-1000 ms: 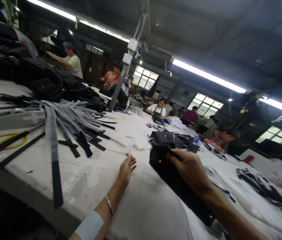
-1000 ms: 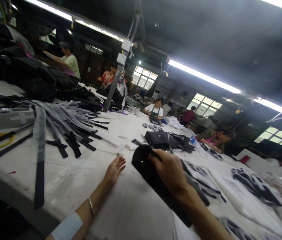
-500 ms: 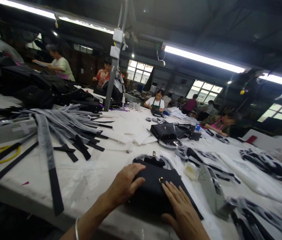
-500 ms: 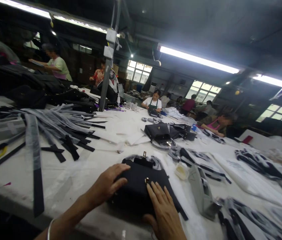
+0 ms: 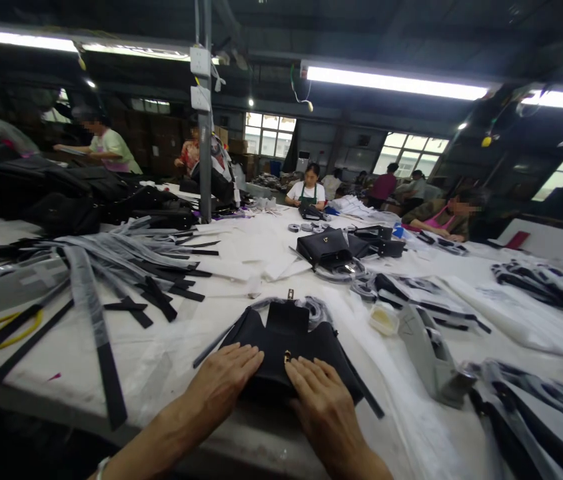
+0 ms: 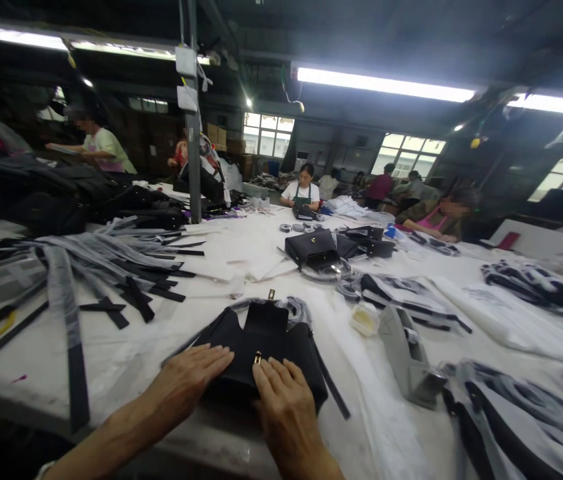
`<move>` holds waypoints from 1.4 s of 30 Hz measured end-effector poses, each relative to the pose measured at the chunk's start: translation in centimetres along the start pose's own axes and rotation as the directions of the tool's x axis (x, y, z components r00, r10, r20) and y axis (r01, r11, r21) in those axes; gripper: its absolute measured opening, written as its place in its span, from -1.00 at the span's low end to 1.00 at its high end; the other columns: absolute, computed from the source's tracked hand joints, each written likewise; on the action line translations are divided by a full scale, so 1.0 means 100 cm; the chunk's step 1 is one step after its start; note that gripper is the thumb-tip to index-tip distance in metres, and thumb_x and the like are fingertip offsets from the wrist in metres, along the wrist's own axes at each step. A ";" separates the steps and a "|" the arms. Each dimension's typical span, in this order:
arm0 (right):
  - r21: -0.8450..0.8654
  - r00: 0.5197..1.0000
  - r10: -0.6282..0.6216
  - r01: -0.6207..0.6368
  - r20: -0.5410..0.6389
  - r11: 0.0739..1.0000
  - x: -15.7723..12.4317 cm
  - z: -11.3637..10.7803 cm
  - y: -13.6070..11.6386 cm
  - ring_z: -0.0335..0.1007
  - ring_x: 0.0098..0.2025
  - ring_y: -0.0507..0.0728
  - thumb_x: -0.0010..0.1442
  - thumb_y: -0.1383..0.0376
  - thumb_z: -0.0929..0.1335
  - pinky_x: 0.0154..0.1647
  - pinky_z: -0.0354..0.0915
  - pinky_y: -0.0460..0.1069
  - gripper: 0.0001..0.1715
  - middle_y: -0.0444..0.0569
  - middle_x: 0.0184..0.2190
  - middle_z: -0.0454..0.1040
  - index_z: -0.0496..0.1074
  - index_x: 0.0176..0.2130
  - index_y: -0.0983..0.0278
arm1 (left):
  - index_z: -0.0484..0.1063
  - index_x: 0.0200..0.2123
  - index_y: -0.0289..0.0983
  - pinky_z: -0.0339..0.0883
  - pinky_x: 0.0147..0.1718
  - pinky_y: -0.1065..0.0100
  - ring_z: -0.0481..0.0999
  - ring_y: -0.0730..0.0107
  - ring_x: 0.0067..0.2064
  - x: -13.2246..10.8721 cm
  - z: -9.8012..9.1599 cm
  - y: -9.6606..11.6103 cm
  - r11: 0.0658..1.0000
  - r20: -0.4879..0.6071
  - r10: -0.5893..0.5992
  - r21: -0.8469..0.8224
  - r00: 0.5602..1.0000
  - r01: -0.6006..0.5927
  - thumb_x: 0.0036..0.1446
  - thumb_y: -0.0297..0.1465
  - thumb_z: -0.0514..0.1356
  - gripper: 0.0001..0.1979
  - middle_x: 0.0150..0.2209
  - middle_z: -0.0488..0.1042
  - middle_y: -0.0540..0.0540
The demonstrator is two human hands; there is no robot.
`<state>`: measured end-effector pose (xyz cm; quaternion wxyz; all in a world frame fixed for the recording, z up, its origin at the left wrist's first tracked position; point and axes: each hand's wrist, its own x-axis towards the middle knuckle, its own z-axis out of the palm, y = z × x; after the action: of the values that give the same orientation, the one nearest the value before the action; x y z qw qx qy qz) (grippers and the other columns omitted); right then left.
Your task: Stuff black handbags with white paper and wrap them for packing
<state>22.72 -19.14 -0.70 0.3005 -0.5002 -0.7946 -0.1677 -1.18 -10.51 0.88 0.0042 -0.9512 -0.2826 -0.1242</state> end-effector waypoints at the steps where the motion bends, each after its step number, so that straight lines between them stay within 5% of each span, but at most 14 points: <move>1: 0.005 0.998 0.023 -0.024 0.050 1.000 0.002 -0.006 0.001 0.44 0.10 0.24 0.23 0.32 0.41 0.21 0.18 0.17 -0.48 -0.02 0.09 0.52 0.37 0.17 0.22 | 0.28 0.22 -0.29 0.26 0.20 0.15 0.43 0.20 0.19 -0.004 -0.004 0.001 0.999 0.022 -0.026 0.030 0.999 0.025 0.06 -0.69 0.05 -0.37 0.20 0.40 -0.21; 4: 0.045 0.970 0.088 -0.100 0.225 0.994 0.010 -0.026 0.014 0.38 0.16 0.34 0.10 0.16 0.52 0.27 0.14 0.26 -0.34 -0.01 0.13 0.49 0.40 0.16 0.19 | 0.22 0.27 -0.31 0.21 0.23 0.04 0.35 0.09 0.25 -0.004 -0.010 0.008 0.990 0.092 -0.127 0.068 0.988 0.121 0.06 -0.63 0.14 -0.34 0.26 0.32 -0.26; 8: 0.146 0.900 0.206 -0.279 0.385 0.949 0.037 -0.037 0.028 0.48 0.02 0.22 0.24 0.26 0.42 0.12 0.30 0.14 -0.66 -0.08 -0.02 0.59 0.51 0.03 0.13 | 0.17 0.31 -0.35 0.11 0.27 -0.02 0.26 -0.01 0.30 0.018 0.009 0.024 0.993 0.143 -0.116 0.037 0.983 0.112 0.12 -0.37 0.29 -0.29 0.29 0.26 -0.34; 11: 0.158 0.855 0.255 -0.358 0.451 0.920 0.066 -0.025 0.031 0.51 -0.07 0.18 0.26 0.36 0.37 0.01 0.33 0.04 -0.71 -0.06 -0.13 0.62 0.57 -0.04 0.16 | 0.13 0.32 -0.41 0.08 0.29 -0.05 0.24 -0.05 0.31 0.028 0.035 0.029 0.996 0.122 -0.088 0.045 0.989 0.083 0.14 -0.23 0.30 -0.23 0.28 0.25 -0.40; 17: 0.267 0.760 0.089 -0.332 0.644 0.905 0.099 0.000 0.042 0.54 -0.22 0.13 0.17 0.37 0.37 -0.17 0.33 -0.07 -0.77 -0.06 -0.27 0.64 0.64 -0.22 0.19 | 0.10 0.33 -0.43 0.08 0.30 0.02 0.29 0.04 0.28 0.018 0.056 0.024 0.993 -0.121 0.029 0.118 0.992 -0.014 0.19 -0.19 0.25 -0.24 0.25 0.32 -0.34; 20: 0.353 0.729 -0.009 -0.320 0.685 0.879 0.100 0.001 0.051 0.53 -0.25 0.08 0.16 0.40 0.36 -0.20 0.31 -0.11 -0.75 -0.07 -0.29 0.64 0.62 -0.21 0.22 | 0.18 0.30 -0.36 -0.13 0.37 -0.02 0.25 0.10 0.30 0.012 0.054 0.030 0.982 -0.380 0.112 0.183 0.918 -0.044 0.28 -0.27 0.16 -0.41 0.23 0.36 -0.20; 24: 0.410 0.699 -0.281 -0.019 0.658 0.912 0.104 -0.004 0.059 0.47 -0.29 0.05 0.19 0.47 0.32 -0.29 0.25 -0.12 -0.74 -0.08 -0.32 0.60 0.59 -0.23 0.24 | 0.34 0.23 -0.18 -0.19 0.37 -0.04 0.26 0.17 0.30 0.009 0.062 0.044 0.964 -0.669 0.156 0.263 0.727 0.035 0.38 -0.39 -0.01 -0.60 0.25 0.36 -0.07; 28: 0.377 0.584 -0.549 0.399 0.598 0.836 0.112 -0.009 0.064 0.36 -0.37 0.05 0.30 0.41 0.30 -0.36 0.16 -0.07 -0.83 -0.08 -0.38 0.52 0.50 -0.27 0.28 | 0.40 0.18 -0.02 -0.08 0.34 -0.06 0.32 0.17 0.27 0.010 0.076 0.049 0.964 -0.782 0.165 0.256 0.601 0.068 0.43 -0.29 -0.08 -0.62 0.19 0.42 -0.08; 30: 0.342 0.520 -0.653 0.573 0.551 0.744 0.117 -0.008 0.068 0.33 -0.36 0.07 0.34 0.33 0.30 -0.34 0.14 -0.03 -0.82 -0.08 -0.39 0.50 0.46 -0.30 0.28 | 0.40 0.17 0.05 -0.07 0.33 -0.06 0.29 0.15 0.28 0.012 0.079 0.048 0.960 -0.798 0.153 0.259 0.583 0.103 0.41 -0.26 -0.01 -0.65 0.14 0.45 -0.07; 33: 0.287 0.452 -0.740 0.719 0.499 0.633 0.123 -0.004 0.073 0.29 -0.36 0.10 0.34 0.27 0.30 -0.36 0.12 0.01 -0.78 -0.08 -0.38 0.49 0.44 -0.34 0.27 | 0.39 0.17 0.09 -0.11 0.34 -0.06 0.31 0.15 0.26 0.014 0.076 0.046 0.954 -0.751 0.124 0.271 0.649 0.132 0.35 -0.22 0.09 -0.65 0.09 0.48 -0.07; 35: 0.272 0.480 -0.728 0.709 0.490 0.651 0.125 -0.006 0.072 0.32 -0.31 0.10 0.34 0.28 0.29 -0.29 0.16 0.01 -0.79 -0.05 -0.34 0.52 0.46 -0.31 0.26 | 0.38 0.18 0.07 -0.12 0.34 -0.03 0.38 0.18 0.19 0.013 0.073 0.044 0.951 -0.716 0.119 0.281 0.688 0.129 0.34 -0.18 0.10 -0.63 0.07 0.49 -0.07; 39: 0.273 0.733 -0.488 0.404 0.474 0.873 0.111 -0.026 0.059 0.38 0.04 0.13 0.34 0.32 0.29 0.11 0.19 0.08 -0.78 -0.02 -0.05 0.56 0.50 -0.08 0.18 | 0.37 0.17 0.02 0.17 0.15 0.19 0.51 0.30 -0.05 0.014 0.072 0.039 0.950 -0.677 0.134 0.296 0.724 0.101 0.34 -0.30 0.09 -0.64 -0.07 0.55 -0.04; 42: 0.202 0.836 -0.292 0.220 0.464 0.954 0.077 -0.038 0.057 0.32 0.20 0.20 0.28 0.19 0.35 0.28 0.11 0.13 -0.49 -0.03 0.15 0.47 0.34 0.20 0.12 | 0.38 0.13 -0.10 0.31 -0.16 0.30 0.49 0.33 -0.28 0.024 0.062 0.035 0.970 -0.529 0.063 0.231 0.847 0.071 0.30 -0.32 0.13 -0.66 -0.23 0.55 -0.04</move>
<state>26.54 -13.38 7.00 0.0990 -0.3928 -0.9141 -0.0181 4.08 -11.70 -4.34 0.1976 -0.8711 -0.2852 -0.3475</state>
